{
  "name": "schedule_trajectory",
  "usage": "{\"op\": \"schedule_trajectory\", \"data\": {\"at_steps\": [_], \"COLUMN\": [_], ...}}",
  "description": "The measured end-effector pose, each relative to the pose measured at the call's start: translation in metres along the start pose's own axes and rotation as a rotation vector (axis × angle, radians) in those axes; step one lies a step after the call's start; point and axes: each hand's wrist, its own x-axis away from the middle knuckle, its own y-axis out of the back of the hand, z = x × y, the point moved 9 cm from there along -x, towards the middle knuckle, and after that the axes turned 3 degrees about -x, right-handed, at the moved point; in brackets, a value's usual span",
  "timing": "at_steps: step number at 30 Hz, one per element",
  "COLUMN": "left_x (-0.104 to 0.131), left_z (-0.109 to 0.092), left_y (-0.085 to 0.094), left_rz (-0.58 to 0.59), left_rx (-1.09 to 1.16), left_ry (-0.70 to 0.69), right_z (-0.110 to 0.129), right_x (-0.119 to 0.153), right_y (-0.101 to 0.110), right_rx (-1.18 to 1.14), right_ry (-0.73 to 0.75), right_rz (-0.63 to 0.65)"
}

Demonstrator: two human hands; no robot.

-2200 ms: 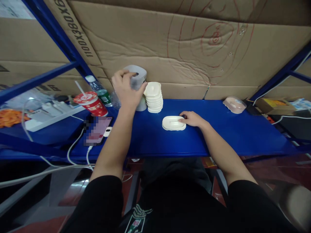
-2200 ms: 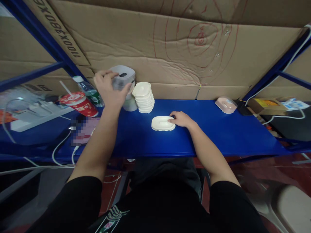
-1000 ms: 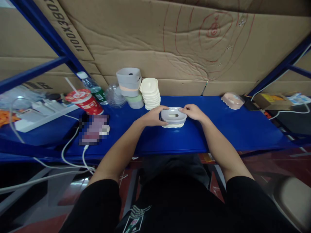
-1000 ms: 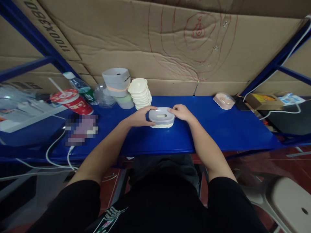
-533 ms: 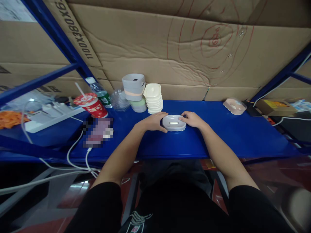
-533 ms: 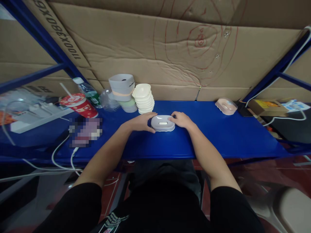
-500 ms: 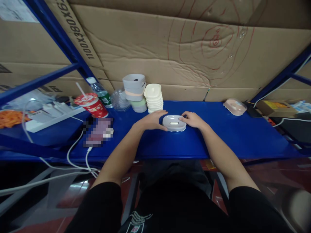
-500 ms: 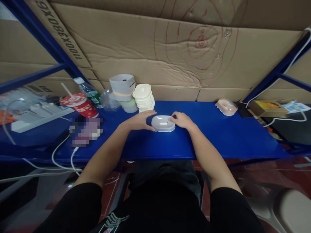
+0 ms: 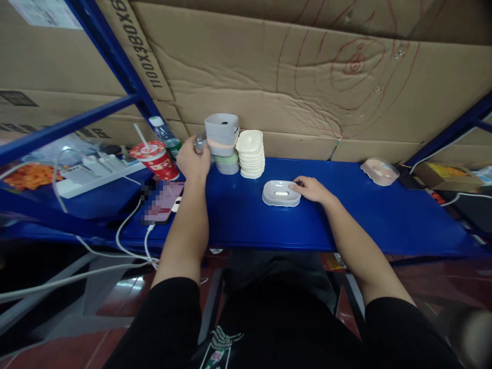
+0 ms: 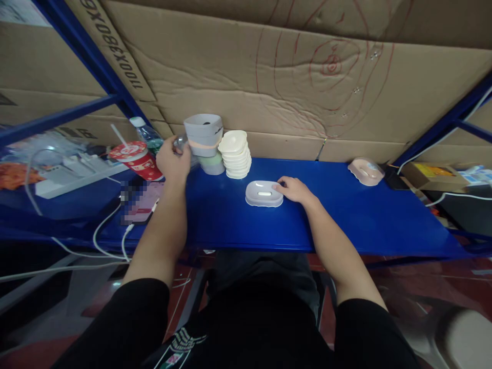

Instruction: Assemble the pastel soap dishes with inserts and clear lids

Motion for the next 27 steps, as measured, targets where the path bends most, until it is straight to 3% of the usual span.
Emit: {"op": "schedule_trajectory", "data": {"at_steps": [3,12,27], "left_x": [0.002,0.002,0.006], "left_z": [0.004,0.004,0.005], "left_y": [-0.010,-0.007,0.010], "left_rz": [0.063,0.055,-0.144], "left_rx": [-0.027,-0.062,0.025], "left_ry": [0.066,0.126,0.191], "right_z": [-0.001,0.002,0.000], "right_x": [0.000,0.002,0.000], "right_y": [-0.001,0.000,-0.002], "right_rx": [-0.010,-0.019,-0.033], "right_ry": [0.005,0.017,0.011], "right_rz": [0.007,0.018,0.013]}}
